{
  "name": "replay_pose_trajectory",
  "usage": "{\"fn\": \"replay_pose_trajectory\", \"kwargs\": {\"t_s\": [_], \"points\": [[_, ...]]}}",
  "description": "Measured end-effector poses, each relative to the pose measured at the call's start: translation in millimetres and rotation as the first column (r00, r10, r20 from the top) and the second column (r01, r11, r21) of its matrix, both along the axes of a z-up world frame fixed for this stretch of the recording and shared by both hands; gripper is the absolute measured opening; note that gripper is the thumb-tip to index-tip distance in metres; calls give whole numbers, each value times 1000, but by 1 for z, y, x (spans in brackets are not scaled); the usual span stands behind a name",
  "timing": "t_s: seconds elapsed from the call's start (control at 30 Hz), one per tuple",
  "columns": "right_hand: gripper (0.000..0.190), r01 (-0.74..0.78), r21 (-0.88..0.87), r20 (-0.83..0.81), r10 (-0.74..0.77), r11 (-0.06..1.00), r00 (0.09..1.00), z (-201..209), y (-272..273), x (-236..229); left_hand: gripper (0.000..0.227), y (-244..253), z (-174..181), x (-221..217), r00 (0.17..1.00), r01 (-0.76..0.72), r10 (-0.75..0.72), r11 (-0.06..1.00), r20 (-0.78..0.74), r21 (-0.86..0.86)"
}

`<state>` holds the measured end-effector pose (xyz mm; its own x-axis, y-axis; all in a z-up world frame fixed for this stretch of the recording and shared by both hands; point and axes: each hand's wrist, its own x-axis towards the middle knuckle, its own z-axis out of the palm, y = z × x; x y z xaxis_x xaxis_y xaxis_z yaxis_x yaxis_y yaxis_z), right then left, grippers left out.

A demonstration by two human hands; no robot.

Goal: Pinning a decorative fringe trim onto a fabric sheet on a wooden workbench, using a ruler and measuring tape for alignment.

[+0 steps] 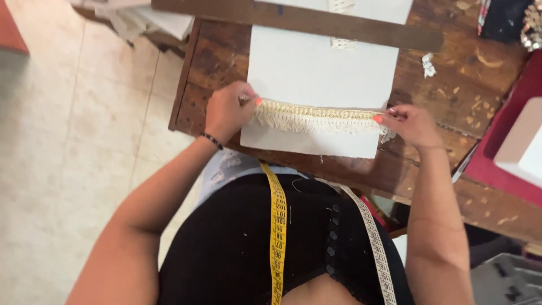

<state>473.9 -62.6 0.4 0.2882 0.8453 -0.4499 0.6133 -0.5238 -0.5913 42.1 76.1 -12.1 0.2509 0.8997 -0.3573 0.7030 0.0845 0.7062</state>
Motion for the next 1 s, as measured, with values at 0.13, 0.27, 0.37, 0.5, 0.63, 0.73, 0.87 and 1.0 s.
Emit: {"fn": "replay_pose_trajectory", "kwargs": {"t_s": [0.13, 0.27, 0.37, 0.5, 0.63, 0.73, 0.87, 1.0], "points": [[23, 96, 29, -155, -90, 995, 984, 22, -10, -17, 16, 3, 6, -2, 999, -36, 36, 999, -11, -16], [27, 240, 60, -158, -228, 969, 961, -22, -28, 9, 15, 1, 7, -3, 997, -82, 82, 997, 0, -12], [25, 317, 89, -180, -298, 944, 937, -37, -38, 13, 17, 0, 5, -3, 998, -60, 59, 998, 9, 20], [23, 353, 130, -161, -332, 927, 930, -53, -53, 19, 25, -3, 15, -9, 998, -57, 57, 998, 2, -8], [21, 381, 178, -170, -353, 907, 920, -46, -55, 7, 25, -5, 3, -16, 999, -49, 49, 999, -10, -14], [22, 396, 212, -164, -367, 894, 916, -53, -56, 4, 22, -6, -1, -15, 999, -44, 44, 999, -7, 5], [20, 434, 226, -180, -400, 872, 899, -50, -57, -7, 23, -13, -3, -17, 998, -65, 65, 998, -1, 2], [19, 435, 288, -148, -410, 853, 900, -49, -52, -16, 23, -16, -2, -17, 998, -68, 68, 997, -10, 34]]}}
